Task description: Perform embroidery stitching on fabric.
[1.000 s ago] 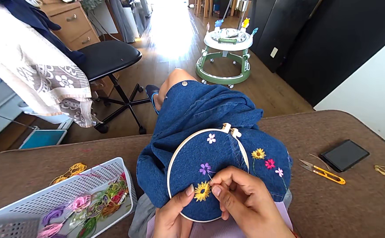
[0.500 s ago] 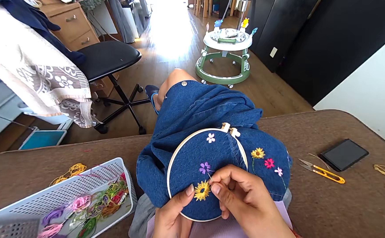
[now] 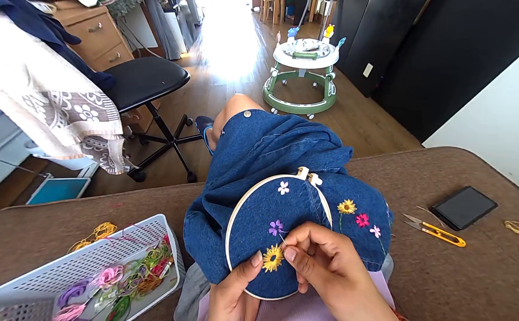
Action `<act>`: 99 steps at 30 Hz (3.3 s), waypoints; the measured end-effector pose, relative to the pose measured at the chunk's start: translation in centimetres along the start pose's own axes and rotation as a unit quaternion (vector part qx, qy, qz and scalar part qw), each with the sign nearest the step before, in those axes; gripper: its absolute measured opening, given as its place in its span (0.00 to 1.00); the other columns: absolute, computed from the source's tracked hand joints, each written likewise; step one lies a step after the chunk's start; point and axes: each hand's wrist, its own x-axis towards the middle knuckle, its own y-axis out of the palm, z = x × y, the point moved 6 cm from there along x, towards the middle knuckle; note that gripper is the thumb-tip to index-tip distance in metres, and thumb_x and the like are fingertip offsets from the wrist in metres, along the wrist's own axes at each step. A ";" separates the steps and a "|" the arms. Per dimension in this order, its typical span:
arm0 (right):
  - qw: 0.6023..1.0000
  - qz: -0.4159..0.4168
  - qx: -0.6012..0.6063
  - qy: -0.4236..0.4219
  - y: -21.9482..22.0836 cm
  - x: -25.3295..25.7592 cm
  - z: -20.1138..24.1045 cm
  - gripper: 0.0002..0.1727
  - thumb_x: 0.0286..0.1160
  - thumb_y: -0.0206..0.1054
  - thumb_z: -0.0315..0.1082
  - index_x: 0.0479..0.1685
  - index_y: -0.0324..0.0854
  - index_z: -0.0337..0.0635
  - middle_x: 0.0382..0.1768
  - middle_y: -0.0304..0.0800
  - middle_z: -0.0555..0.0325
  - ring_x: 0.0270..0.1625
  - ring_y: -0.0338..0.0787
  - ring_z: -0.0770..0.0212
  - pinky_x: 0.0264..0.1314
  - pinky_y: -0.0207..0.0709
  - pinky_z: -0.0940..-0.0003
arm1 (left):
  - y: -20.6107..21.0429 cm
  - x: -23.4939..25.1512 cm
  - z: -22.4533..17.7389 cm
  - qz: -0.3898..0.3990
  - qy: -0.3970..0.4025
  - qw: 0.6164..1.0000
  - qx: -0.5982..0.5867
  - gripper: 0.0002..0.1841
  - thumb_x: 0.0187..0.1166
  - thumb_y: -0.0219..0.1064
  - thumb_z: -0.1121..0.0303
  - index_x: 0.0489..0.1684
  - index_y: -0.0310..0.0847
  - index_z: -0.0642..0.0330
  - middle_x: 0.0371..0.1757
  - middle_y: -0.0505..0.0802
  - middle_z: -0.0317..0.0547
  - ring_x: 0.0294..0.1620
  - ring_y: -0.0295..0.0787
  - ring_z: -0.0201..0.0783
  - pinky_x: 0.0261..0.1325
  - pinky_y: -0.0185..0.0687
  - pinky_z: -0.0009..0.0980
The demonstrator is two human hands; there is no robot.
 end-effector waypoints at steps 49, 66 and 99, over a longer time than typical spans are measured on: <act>0.999 -0.006 0.030 0.010 0.1 0.0 0.0 0.02 0.80 0.68 0.29 0.40 0.84 0.41 0.28 0.86 0.69 0.24 0.85 0.77 0.23 0.82 0.81 | 0.0 -0.1 -0.1 0.001 0.025 0.999 0.021 0.13 0.68 0.75 0.81 0.51 0.89 0.67 0.50 0.96 0.58 0.54 0.96 0.46 0.64 0.90 0.46; 0.992 -0.056 -0.069 -0.090 0.4 0.1 -0.6 0.05 0.81 0.68 0.33 0.42 0.85 0.41 0.32 0.84 0.64 0.24 0.80 0.79 0.22 0.77 0.86 | 0.5 0.2 0.3 0.047 -0.042 0.997 -0.050 0.13 0.73 0.72 0.79 0.54 0.90 0.68 0.55 0.95 0.60 0.60 0.94 0.50 0.68 0.86 0.50; 0.989 -0.089 -0.056 -0.105 0.8 0.4 -0.2 0.09 0.80 0.71 0.36 0.44 0.78 0.41 0.29 0.83 0.66 0.22 0.79 0.81 0.20 0.75 0.86 | 0.2 0.1 0.3 0.066 -0.023 0.997 -0.038 0.14 0.73 0.71 0.79 0.56 0.89 0.68 0.56 0.95 0.60 0.61 0.93 0.50 0.69 0.86 0.50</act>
